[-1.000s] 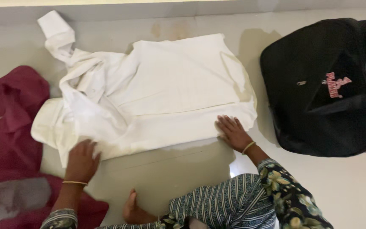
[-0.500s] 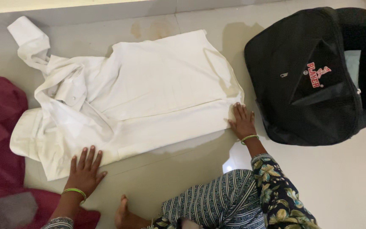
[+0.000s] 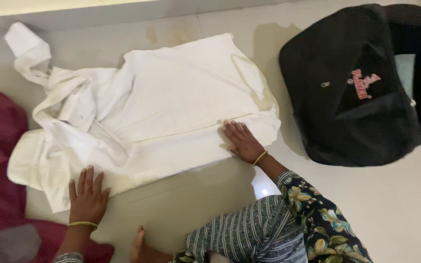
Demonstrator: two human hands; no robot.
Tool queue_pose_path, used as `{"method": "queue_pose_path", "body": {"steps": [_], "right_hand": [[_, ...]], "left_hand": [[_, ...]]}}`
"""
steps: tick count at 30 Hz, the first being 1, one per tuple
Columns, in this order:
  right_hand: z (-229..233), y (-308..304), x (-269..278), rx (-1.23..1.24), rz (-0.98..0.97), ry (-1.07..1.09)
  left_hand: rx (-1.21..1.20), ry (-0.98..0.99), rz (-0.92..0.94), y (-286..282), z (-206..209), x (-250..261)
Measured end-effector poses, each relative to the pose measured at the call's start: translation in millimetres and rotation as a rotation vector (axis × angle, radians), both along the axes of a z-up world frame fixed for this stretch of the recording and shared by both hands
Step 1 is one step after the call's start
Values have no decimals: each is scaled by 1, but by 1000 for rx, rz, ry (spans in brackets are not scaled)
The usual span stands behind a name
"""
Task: The person folds a white shirt by laying it flat on the floor, folding in the sleeves and sides, and smoothing the fabric before making the final folds into a square shape.
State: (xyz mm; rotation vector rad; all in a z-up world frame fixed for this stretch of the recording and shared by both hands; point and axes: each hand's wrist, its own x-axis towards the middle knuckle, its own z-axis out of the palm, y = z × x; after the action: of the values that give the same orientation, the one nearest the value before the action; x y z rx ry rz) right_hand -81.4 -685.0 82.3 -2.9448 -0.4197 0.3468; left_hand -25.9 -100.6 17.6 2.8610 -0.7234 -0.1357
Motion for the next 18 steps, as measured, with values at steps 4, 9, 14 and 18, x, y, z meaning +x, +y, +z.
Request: {"method": "queue_pose_path", "body": {"steps": [4, 9, 14, 18], "right_hand": [[-13, 12, 15, -101, 0, 46], [-33, -20, 4, -190, -87, 30], [-41, -44, -17, -181, -133, -77], [-33, -40, -34, -182, -179, -49]], "left_hand": [[-24, 9, 26, 13, -3, 7], [90, 51, 54, 18, -3, 8], [-45, -35, 50, 20, 8, -7], [-41, 9, 29, 22, 17, -31]]}}
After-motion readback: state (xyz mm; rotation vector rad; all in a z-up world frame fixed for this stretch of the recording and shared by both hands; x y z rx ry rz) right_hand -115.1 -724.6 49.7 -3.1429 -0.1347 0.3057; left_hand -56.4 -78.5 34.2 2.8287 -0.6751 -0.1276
